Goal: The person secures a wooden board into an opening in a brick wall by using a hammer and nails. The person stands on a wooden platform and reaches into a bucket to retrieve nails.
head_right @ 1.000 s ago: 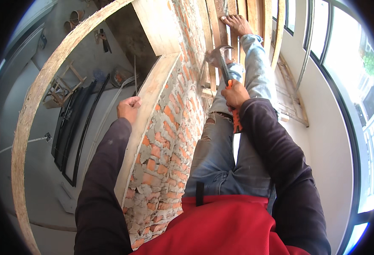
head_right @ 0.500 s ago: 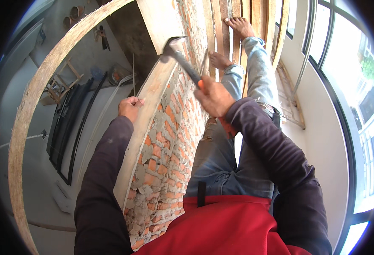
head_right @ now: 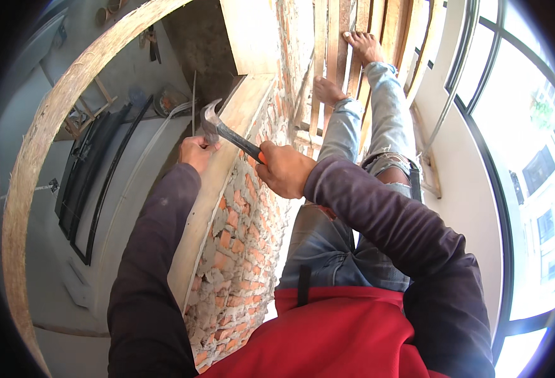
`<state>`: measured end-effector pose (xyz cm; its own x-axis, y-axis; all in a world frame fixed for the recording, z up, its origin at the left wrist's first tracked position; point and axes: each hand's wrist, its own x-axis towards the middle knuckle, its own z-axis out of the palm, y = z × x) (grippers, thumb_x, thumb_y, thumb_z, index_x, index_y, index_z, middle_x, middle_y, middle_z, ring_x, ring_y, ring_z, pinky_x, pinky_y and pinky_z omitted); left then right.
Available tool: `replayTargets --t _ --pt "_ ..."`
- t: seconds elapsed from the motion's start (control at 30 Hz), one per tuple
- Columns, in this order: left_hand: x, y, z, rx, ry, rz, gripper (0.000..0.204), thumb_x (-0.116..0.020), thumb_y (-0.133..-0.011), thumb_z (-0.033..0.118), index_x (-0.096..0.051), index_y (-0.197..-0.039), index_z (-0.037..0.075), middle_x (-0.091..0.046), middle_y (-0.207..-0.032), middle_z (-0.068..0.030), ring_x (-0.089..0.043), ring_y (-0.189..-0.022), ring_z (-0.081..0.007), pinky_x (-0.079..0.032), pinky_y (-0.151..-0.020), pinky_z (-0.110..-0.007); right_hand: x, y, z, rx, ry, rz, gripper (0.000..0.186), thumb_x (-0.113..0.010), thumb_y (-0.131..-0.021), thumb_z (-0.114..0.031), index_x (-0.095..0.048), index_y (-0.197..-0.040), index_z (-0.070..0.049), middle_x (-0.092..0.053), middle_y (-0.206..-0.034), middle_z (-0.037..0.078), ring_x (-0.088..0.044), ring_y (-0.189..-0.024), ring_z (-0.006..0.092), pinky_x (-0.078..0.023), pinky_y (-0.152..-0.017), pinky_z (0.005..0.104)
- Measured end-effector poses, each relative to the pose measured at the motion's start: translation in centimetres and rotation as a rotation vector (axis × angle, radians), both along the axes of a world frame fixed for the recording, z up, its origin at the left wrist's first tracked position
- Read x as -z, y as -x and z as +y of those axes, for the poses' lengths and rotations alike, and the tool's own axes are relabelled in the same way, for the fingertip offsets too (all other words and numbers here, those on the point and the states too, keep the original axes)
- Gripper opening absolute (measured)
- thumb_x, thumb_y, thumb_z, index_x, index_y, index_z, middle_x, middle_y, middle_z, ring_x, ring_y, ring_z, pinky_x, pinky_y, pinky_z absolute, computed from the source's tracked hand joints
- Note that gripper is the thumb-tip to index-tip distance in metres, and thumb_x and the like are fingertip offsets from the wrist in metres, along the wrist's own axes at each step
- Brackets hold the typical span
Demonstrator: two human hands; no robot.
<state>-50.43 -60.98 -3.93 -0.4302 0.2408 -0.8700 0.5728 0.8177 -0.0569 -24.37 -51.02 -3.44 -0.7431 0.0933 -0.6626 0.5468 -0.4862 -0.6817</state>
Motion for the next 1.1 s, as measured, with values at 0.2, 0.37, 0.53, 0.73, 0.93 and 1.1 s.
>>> replayTargets --t 0.2,0.37,0.53,0.73,0.93,1.1 --pt "0.0 0.0 -0.5 -0.055 0.005 -0.012 0.02 -0.08 -0.076 0.018 -0.073 -0.082 0.0 -0.069 -0.07 -0.01 -0.059 -0.06 -0.0136 -0.047 -0.061 -0.031 -1.3 1.3 1.8 -0.038 -0.006 -0.056 0.025 -0.057 -0.091 -0.02 -0.05 -0.097 0.004 -0.06 -0.074 0.026 -0.062 -0.073 0.0428 -0.047 -0.066 0.0483" --pt "0.6 0.4 -1.1 -0.023 0.02 0.001 0.023 -0.08 -0.076 0.02 -0.073 -0.08 -0.001 -0.069 -0.07 -0.0124 -0.06 -0.059 -0.0166 -0.048 -0.061 -0.032 0.0 1.5 1.3 -0.16 -0.07 -0.035 0.032 -0.052 -0.092 -0.024 -0.05 -0.101 0.007 -0.063 -0.08 0.03 -0.063 -0.08 0.0463 -0.05 -0.074 0.0485" --pt "0.5 0.3 -1.5 -0.022 -0.036 -0.006 0.017 -0.08 -0.076 0.015 -0.072 -0.077 0.0 -0.065 -0.063 -0.0061 -0.053 -0.056 -0.0102 -0.044 -0.055 -0.029 -1.3 1.9 2.5 -0.064 0.001 -0.134 0.034 -0.05 -0.092 -0.023 -0.051 -0.107 0.007 -0.063 -0.082 0.03 -0.064 -0.081 0.0454 -0.051 -0.076 0.0483" --pt "0.3 0.3 -0.9 -0.116 0.073 -0.016 0.018 -0.081 -0.074 0.015 -0.072 -0.083 0.001 -0.069 -0.079 -0.0097 -0.059 -0.067 -0.0129 -0.047 -0.063 -0.031 0.1 1.4 1.7 -0.11 -0.03 -0.062 0.025 -0.054 -0.091 -0.02 -0.049 -0.096 0.004 -0.061 -0.075 0.027 -0.062 -0.075 0.0445 -0.047 -0.069 0.0489" --pt "-4.9 -1.0 -0.6 0.716 0.34 0.263 0.1 -0.07 -0.077 0.058 -0.026 -0.148 0.003 -0.041 -0.143 -0.0211 -0.053 -0.119 -0.0387 -0.044 -0.099 -0.043 -1.6 2.0 4.2 -0.017 -0.034 -0.047 0.025 -0.054 -0.091 -0.02 -0.048 -0.097 0.005 -0.06 -0.073 0.028 -0.062 -0.073 0.0458 -0.048 -0.068 0.0497" --pt "-6.2 -0.1 0.2 0.325 0.558 -0.013 0.11 -0.054 -0.079 0.072 -0.013 -0.151 -0.001 -0.043 -0.139 -0.0261 -0.051 -0.121 -0.0416 -0.042 -0.102 -0.044 -2.3 3.2 3.9 0.036 -0.039 -0.044 0.028 -0.054 -0.091 -0.021 -0.049 -0.098 0.006 -0.061 -0.076 0.031 -0.062 -0.077 0.048 -0.049 -0.071 0.0504"
